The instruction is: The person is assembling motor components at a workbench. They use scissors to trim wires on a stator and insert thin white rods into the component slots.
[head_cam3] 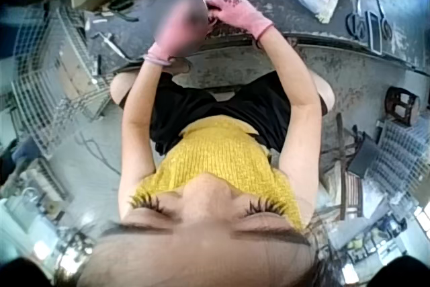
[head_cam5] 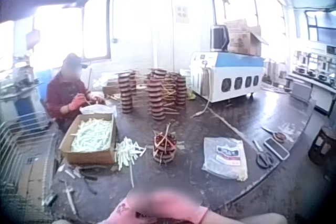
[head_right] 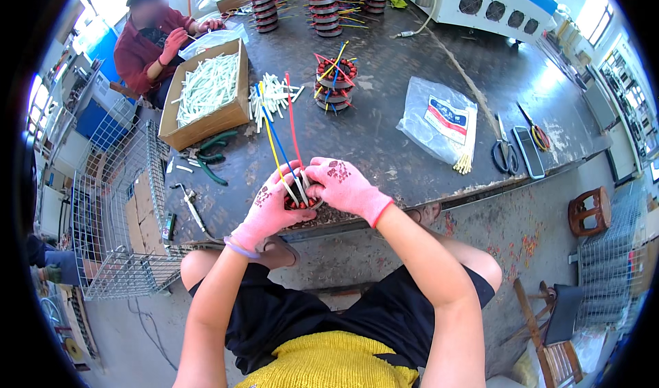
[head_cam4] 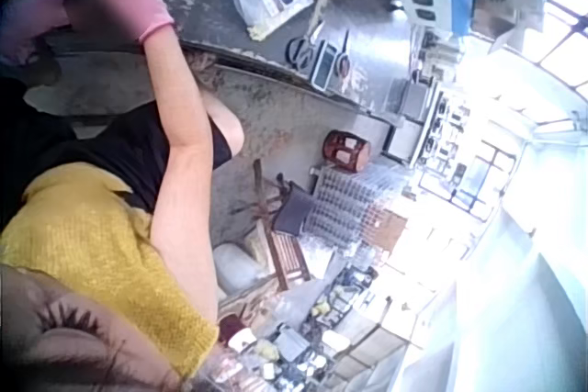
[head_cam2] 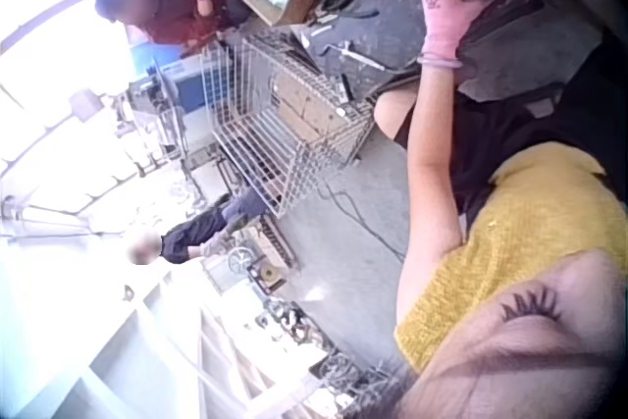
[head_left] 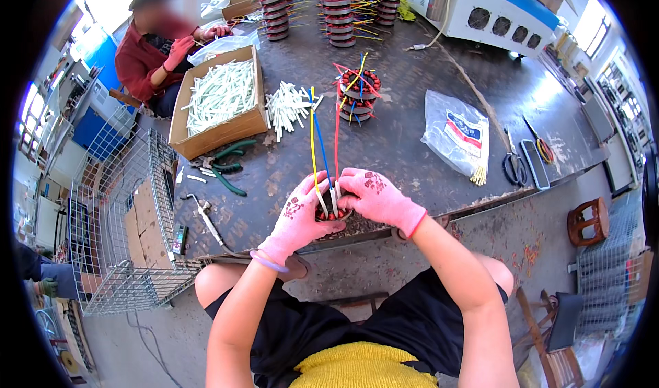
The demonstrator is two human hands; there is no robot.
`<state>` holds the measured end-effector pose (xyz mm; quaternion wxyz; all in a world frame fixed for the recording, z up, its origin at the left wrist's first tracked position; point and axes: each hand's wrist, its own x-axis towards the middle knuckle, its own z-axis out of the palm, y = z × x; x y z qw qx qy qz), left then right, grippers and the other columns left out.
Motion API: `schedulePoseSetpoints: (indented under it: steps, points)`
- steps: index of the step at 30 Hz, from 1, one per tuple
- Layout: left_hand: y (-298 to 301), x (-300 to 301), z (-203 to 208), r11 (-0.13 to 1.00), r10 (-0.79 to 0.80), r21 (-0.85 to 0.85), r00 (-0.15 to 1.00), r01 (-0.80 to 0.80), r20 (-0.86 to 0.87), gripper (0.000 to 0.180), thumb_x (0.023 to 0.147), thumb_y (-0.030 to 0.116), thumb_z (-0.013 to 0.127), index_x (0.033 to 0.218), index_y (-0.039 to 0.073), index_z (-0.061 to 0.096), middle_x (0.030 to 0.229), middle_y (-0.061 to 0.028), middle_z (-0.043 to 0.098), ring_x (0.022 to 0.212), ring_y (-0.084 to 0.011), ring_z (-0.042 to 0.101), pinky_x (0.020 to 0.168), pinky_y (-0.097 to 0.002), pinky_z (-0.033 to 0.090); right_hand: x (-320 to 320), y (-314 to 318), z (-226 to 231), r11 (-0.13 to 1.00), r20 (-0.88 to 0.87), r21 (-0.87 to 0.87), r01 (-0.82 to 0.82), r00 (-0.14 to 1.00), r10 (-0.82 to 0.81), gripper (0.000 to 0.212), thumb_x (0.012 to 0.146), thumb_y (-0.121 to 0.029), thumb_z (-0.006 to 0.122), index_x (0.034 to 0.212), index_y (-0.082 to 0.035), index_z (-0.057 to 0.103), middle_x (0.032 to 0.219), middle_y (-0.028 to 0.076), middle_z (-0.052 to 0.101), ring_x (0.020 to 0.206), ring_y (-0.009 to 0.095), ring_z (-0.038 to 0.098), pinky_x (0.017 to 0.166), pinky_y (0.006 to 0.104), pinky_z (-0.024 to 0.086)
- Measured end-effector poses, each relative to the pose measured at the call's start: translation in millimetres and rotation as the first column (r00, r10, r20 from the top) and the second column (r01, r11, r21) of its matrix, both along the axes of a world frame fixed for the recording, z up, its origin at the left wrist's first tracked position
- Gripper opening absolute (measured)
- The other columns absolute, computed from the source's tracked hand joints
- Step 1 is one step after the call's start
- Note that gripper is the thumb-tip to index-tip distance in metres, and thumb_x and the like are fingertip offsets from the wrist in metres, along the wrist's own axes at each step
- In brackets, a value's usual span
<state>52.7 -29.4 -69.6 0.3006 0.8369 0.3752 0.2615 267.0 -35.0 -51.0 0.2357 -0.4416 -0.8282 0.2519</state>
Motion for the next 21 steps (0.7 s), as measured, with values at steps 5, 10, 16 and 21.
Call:
schedulePoseSetpoints:
  steps: [5,10,16,21]
  points:
    - [1,0,0,0.998,-0.038,-0.041,0.998,0.040,0.044,0.069,0.066,0.017,0.090,0.127,0.004,0.061,0.144,-0.0143,0.048,0.128,-0.0324,0.053,0.105,-0.0402,0.047,-15,2,-12,0.988,0.019,0.078,0.131,0.991,-0.133,0.018,0.082,-0.017,0.066,0.096,-0.006,0.065,0.094,0.012,0.061,0.093,0.034,0.062,0.080,0.0446,0.051]
    - [1,-1,4,0.999,-0.041,-0.032,0.997,0.043,0.071,0.071,0.065,0.017,0.090,0.127,0.004,0.060,0.143,-0.0146,0.048,0.128,-0.0325,0.052,0.106,-0.0408,0.046,-24,1,-17,0.977,0.062,0.105,0.186,0.979,-0.193,0.015,0.082,-0.017,0.064,0.094,-0.009,0.067,0.093,0.009,0.061,0.096,0.031,0.062,0.079,0.0444,0.052]
    - [1,-1,2,0.997,-0.040,-0.061,0.994,0.047,0.105,0.077,0.062,0.019,0.092,0.130,0.004,0.059,0.142,-0.0148,0.049,0.128,-0.0339,0.051,0.107,-0.0413,0.044,-30,-2,-16,0.957,0.049,0.146,0.252,0.964,-0.261,0.012,0.083,-0.015,0.065,0.094,-0.009,0.067,0.094,0.009,0.061,0.096,0.030,0.062,0.080,0.0438,0.052]
    - [6,-3,-4,0.998,-0.035,-0.049,0.995,0.039,0.091,0.084,0.062,0.021,0.092,0.136,0.004,0.055,0.141,-0.0162,0.047,0.130,-0.0341,0.049,0.108,-0.0408,0.043,-20,-20,-10,0.922,-0.273,-0.198,0.333,0.885,-0.378,0.016,0.083,-0.014,0.070,0.086,0.000,0.066,0.088,0.013,0.061,0.084,0.033,0.062,0.075,0.0414,0.049]
